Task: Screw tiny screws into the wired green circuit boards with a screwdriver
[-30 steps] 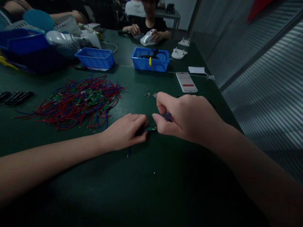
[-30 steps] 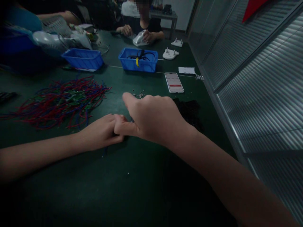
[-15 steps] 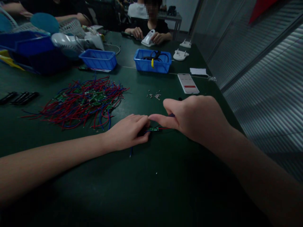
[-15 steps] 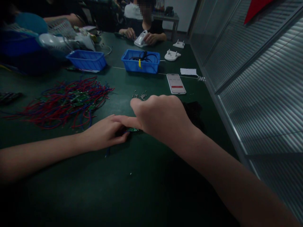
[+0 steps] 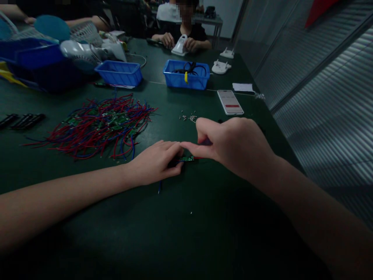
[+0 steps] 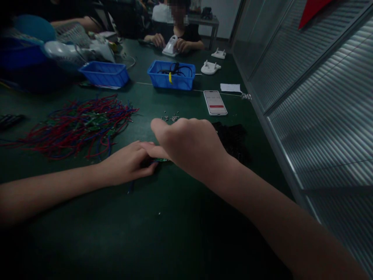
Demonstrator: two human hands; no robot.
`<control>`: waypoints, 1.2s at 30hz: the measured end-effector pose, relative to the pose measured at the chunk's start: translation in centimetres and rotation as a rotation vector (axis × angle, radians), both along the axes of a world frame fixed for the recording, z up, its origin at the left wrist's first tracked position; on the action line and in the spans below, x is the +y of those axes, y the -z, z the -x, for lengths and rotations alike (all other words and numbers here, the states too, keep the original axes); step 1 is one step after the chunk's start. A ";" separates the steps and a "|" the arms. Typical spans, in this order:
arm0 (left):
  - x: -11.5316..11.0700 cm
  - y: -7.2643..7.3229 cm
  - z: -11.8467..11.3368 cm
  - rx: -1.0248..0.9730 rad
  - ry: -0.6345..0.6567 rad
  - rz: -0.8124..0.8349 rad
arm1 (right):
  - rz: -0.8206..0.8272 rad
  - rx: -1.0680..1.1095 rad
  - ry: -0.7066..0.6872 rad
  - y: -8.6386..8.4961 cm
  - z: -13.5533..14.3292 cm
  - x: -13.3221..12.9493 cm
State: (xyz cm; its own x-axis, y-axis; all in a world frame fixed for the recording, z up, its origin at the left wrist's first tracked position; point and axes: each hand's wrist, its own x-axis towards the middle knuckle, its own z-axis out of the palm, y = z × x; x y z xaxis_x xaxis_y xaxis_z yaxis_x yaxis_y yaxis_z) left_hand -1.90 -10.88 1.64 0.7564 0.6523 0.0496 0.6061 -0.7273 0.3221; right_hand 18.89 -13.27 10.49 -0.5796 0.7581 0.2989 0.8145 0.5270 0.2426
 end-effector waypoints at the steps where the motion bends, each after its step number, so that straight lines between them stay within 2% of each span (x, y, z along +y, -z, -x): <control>1: 0.0 -0.1 -0.1 0.000 0.007 0.012 | -0.036 -0.007 0.017 0.1 0.0 0.0; 4: 0.0 -0.1 0.0 -0.009 0.002 0.027 | 0.004 0.011 0.025 0.2 0.3 -0.2; 8: 0.1 0.3 0.3 -0.037 0.009 -0.016 | 0.255 0.126 -0.115 -0.4 0.8 -0.8; 11: 0.1 0.5 0.4 -0.040 0.024 -0.040 | 0.343 0.113 -0.171 -1.1 0.6 -1.0; 13: 0.1 0.5 0.4 -0.036 0.022 -0.033 | 0.315 0.045 -0.136 -1.4 0.4 -1.0; 16: 0.0 0.4 0.3 -0.030 0.011 -0.027 | 0.183 -0.054 -0.093 -1.3 -0.2 -0.5; 19: 0.0 0.2 0.2 -0.013 0.006 -0.037 | 0.039 -0.069 -0.071 -0.7 -0.5 0.0; 21: 0.0 0.2 0.2 -0.029 0.010 -0.041 | -0.018 -0.063 -0.001 -0.4 -0.5 0.2; 24: 0.0 0.2 0.2 -0.054 0.012 -0.050 | 0.072 0.001 0.028 -0.4 -0.5 0.4; 28: 0.0 0.2 0.1 -0.042 0.010 -0.047 | 0.353 0.146 -0.164 -1.0 -0.4 0.0; 30: 0.0 0.2 0.2 -0.042 0.016 -0.033 | 0.407 0.136 -0.214 -1.4 -0.3 -0.4; 32: 0.1 0.2 0.2 -0.026 0.020 -0.007 | 0.373 0.054 -0.212 -1.6 -0.1 -0.6; 36: 0.1 0.1 0.2 -0.001 0.019 0.011 | 0.167 -0.072 -0.159 -1.2 -0.1 -0.5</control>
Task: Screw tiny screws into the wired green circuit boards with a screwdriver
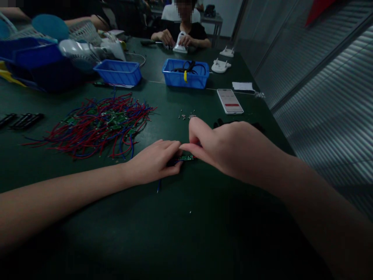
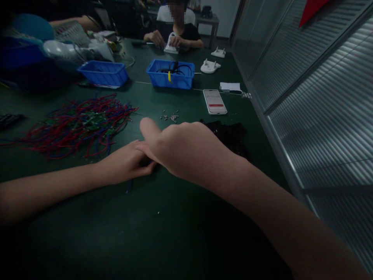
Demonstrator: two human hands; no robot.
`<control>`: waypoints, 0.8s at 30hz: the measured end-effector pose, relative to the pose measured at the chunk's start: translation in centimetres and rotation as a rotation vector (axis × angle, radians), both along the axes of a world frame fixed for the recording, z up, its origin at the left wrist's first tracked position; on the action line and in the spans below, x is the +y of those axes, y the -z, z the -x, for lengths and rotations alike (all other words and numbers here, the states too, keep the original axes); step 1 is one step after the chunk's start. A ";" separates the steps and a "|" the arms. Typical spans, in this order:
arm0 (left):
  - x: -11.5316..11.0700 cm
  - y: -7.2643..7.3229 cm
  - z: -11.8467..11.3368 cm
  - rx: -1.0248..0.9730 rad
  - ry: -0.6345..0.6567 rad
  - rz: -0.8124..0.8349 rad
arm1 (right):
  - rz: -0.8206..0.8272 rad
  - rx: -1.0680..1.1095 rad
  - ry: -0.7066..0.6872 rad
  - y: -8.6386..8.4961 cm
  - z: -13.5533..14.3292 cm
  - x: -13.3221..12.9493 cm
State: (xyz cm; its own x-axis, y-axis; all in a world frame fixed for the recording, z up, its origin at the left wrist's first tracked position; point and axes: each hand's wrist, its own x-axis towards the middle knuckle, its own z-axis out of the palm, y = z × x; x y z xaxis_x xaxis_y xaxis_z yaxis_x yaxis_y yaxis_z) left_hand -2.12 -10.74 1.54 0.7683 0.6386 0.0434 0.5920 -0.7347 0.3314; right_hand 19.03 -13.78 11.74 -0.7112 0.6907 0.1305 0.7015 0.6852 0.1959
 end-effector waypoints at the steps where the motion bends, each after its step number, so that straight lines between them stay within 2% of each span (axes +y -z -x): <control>1: 0.0 0.0 0.0 -0.003 -0.003 -0.009 | -0.051 0.009 0.021 0.2 -0.1 0.2; 5: 0.0 0.1 0.0 -0.031 -0.006 -0.042 | -0.170 0.037 0.172 0.8 -0.5 0.9; 7: 0.0 0.1 0.0 -0.044 -0.002 -0.046 | -0.109 0.055 0.188 0.8 -0.6 1.0; 11: 0.0 0.1 0.0 -0.042 -0.002 -0.045 | 0.243 0.186 -0.009 0.1 -0.4 0.5; 13: -0.1 0.0 0.1 -0.038 0.006 -0.042 | 0.292 0.205 -0.078 -0.1 -0.2 0.0; 18: -0.1 0.1 0.1 -0.003 0.004 -0.026 | 0.013 0.070 -0.049 -0.1 0.2 -0.7; 24: 0.0 0.1 0.1 -0.012 -0.013 -0.024 | -0.190 0.003 0.164 0.6 0.1 -0.4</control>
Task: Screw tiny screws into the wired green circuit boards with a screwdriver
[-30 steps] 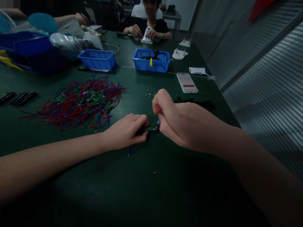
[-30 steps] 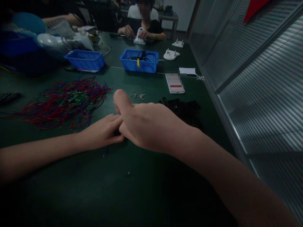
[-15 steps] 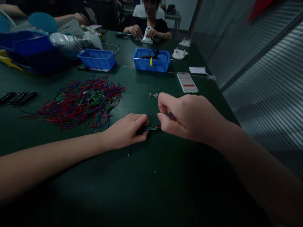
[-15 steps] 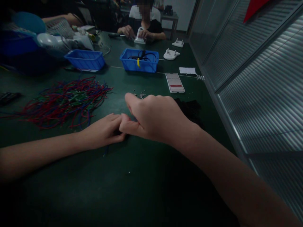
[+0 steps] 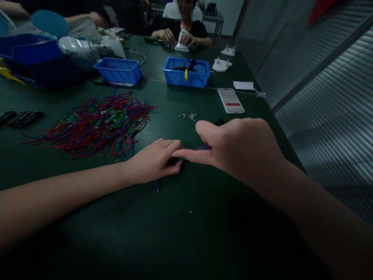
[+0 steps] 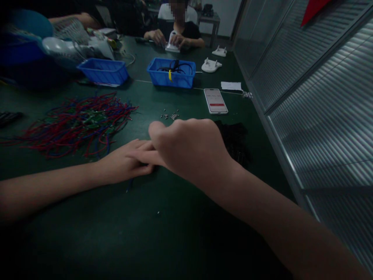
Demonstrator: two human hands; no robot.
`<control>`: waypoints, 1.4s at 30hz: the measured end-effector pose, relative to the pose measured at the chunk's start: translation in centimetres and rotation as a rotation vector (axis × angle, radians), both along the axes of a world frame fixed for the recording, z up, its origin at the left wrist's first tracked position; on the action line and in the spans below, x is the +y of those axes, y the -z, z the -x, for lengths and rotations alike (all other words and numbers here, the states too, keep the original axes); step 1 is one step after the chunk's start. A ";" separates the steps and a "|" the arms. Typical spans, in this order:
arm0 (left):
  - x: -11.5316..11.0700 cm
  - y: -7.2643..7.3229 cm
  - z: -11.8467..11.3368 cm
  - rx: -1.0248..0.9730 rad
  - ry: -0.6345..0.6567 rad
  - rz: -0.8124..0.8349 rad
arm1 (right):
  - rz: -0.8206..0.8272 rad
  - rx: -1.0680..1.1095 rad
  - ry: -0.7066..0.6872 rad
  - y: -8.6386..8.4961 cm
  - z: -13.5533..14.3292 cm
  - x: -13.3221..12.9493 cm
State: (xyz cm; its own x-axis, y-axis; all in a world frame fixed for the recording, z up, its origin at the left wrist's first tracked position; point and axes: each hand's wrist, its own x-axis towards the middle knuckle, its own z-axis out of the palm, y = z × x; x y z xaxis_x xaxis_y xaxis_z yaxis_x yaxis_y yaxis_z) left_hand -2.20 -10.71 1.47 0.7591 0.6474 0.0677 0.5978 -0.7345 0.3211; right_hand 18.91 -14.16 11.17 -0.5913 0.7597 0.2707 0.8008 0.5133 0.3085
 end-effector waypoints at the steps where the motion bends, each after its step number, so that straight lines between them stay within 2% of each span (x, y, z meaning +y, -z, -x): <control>1: 0.0 0.0 0.0 0.007 0.004 0.015 | -0.005 0.007 0.036 0.1 0.0 0.1; 4: 0.0 0.0 0.0 0.005 0.019 0.029 | 0.047 0.068 0.067 0.3 0.2 0.2; 10: 0.0 0.3 0.1 -0.050 0.008 0.003 | 0.230 0.200 -0.083 -0.1 0.9 -0.8; 13: -0.1 0.2 0.1 -0.043 0.015 -0.007 | 0.288 0.192 -0.138 -0.3 0.9 -1.0; 21: -0.1 0.0 0.0 0.021 0.022 -0.022 | -0.033 0.042 -0.004 0.3 0.5 -0.5; 25: 0.0 0.3 0.1 -0.019 0.026 -0.048 | -0.088 0.052 0.119 0.9 0.8 -0.2; 29: -0.1 0.1 -0.1 -0.018 0.016 -0.013 | 0.041 0.093 0.118 0.5 0.4 0.4; 33: -0.1 -0.1 -0.2 -0.018 0.001 0.003 | 0.349 0.191 -0.082 -0.2 -0.1 0.7; 35: -0.1 0.0 -0.1 -0.016 0.007 0.004 | 0.412 0.181 -0.135 -0.4 -0.2 0.6; 38: -0.1 0.3 0.1 -0.015 0.017 -0.016 | 0.325 0.089 -0.083 -0.6 -0.1 0.4; 42: 0.0 0.3 0.1 -0.016 0.012 -0.036 | 0.087 -0.016 -0.067 -0.5 -0.2 0.2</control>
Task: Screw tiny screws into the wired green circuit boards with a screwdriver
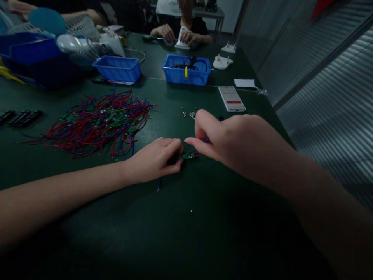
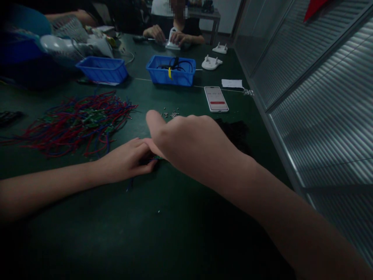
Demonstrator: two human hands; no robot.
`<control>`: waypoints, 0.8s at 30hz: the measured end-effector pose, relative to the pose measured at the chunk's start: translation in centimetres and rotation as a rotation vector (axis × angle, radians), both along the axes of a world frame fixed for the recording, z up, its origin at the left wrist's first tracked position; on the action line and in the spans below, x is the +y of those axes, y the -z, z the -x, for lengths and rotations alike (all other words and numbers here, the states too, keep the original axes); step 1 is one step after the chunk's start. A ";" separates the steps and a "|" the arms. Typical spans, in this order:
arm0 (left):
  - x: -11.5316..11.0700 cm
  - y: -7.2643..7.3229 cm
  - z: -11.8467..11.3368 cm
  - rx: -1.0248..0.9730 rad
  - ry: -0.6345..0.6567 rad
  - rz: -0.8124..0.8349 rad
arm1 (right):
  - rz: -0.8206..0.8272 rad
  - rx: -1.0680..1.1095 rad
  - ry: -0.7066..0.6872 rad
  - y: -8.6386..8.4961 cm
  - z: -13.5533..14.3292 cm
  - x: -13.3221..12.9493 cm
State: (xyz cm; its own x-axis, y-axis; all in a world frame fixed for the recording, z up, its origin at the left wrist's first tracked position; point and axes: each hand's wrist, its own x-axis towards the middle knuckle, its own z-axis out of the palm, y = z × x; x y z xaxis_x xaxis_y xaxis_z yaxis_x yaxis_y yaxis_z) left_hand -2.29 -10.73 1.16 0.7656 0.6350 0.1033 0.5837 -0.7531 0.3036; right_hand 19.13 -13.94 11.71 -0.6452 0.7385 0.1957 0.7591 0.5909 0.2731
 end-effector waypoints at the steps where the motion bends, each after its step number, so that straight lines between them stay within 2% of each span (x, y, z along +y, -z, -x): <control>1: 0.0 -0.1 0.0 -0.002 -0.001 0.004 | -0.062 -0.008 0.004 0.1 0.0 -0.1; 4: 0.0 -0.5 -0.2 -0.004 0.006 0.039 | -0.163 -0.020 0.059 0.5 0.3 -0.5; 9: 0.1 -0.3 -0.1 0.004 -0.001 0.066 | -0.116 0.044 0.212 1.1 1.5 -1.1; 15: 0.1 0.1 0.1 -0.019 0.018 0.007 | 0.144 0.143 0.053 0.3 1.4 -1.1; 17: 0.0 0.0 0.1 -0.026 0.025 -0.009 | 0.161 0.120 0.041 -0.1 1.2 -1.4; 20: 0.0 -0.1 0.0 -0.011 0.023 -0.011 | 0.058 0.035 0.064 -0.3 1.0 -1.7; 24: 0.0 -0.4 -0.1 -0.006 0.011 0.036 | -0.108 0.011 0.128 0.3 0.8 -1.3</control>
State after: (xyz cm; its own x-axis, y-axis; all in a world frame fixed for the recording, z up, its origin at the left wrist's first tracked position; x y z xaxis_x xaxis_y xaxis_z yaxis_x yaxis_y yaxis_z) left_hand -2.15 -10.73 1.57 0.7723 0.6295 0.0852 0.5733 -0.7484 0.3335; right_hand 18.31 -15.23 11.38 -0.5442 0.7892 0.2847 0.8299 0.4566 0.3208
